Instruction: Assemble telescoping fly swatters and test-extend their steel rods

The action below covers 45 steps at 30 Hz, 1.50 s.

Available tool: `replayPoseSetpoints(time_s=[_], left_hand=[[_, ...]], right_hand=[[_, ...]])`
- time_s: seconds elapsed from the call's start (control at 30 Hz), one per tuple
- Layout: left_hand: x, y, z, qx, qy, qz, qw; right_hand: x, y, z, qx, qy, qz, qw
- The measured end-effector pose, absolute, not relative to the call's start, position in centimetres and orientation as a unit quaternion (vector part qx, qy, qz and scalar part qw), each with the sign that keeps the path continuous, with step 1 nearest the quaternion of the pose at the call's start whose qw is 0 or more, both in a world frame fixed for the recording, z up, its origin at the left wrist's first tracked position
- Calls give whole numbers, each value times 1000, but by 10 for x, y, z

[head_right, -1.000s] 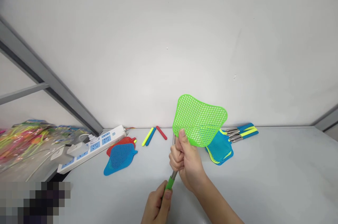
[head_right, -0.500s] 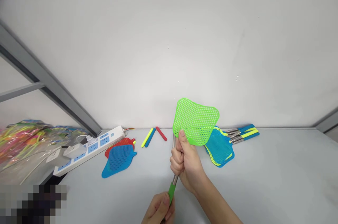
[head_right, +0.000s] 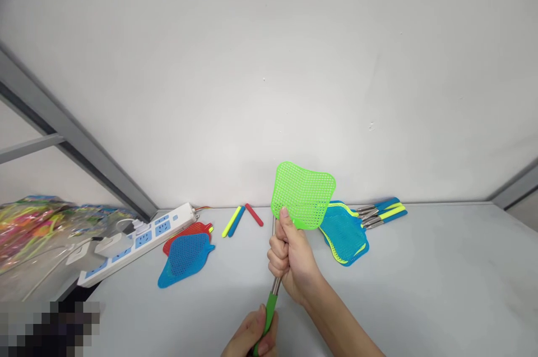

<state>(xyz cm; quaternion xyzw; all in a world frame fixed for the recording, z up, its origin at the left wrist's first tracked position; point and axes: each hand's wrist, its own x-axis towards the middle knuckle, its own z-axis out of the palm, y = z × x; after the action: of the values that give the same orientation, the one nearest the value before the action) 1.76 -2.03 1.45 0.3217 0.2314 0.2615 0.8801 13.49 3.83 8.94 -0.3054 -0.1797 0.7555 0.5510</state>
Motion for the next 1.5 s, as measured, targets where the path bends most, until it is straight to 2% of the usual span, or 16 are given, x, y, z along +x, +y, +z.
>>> replayPoseSetpoints(time_s=[0.33, 0.57, 0.9, 1.0, 1.17, 1.37, 1.5], left_hand=[[28, -17, 8, 374, 323, 295, 818], [25, -21, 19, 389, 383, 321, 774], [18, -16, 18, 348, 193, 277, 874], [21, -14, 20, 334, 183, 276, 883], [32, -18, 24, 318, 214, 343, 858], [25, -11, 60, 349, 169, 460, 799], [16, -2, 91, 359, 207, 500, 760]], right_hand=[[141, 43, 85, -293, -303, 770, 479], [129, 36, 84, -253, -321, 789, 458], [123, 32, 84, -242, -266, 816, 452], [127, 32, 87, -223, -267, 821, 452], [140, 32, 92, -245, -361, 790, 430], [152, 34, 86, -358, -466, 663, 465], [154, 25, 89, -338, -466, 706, 413]])
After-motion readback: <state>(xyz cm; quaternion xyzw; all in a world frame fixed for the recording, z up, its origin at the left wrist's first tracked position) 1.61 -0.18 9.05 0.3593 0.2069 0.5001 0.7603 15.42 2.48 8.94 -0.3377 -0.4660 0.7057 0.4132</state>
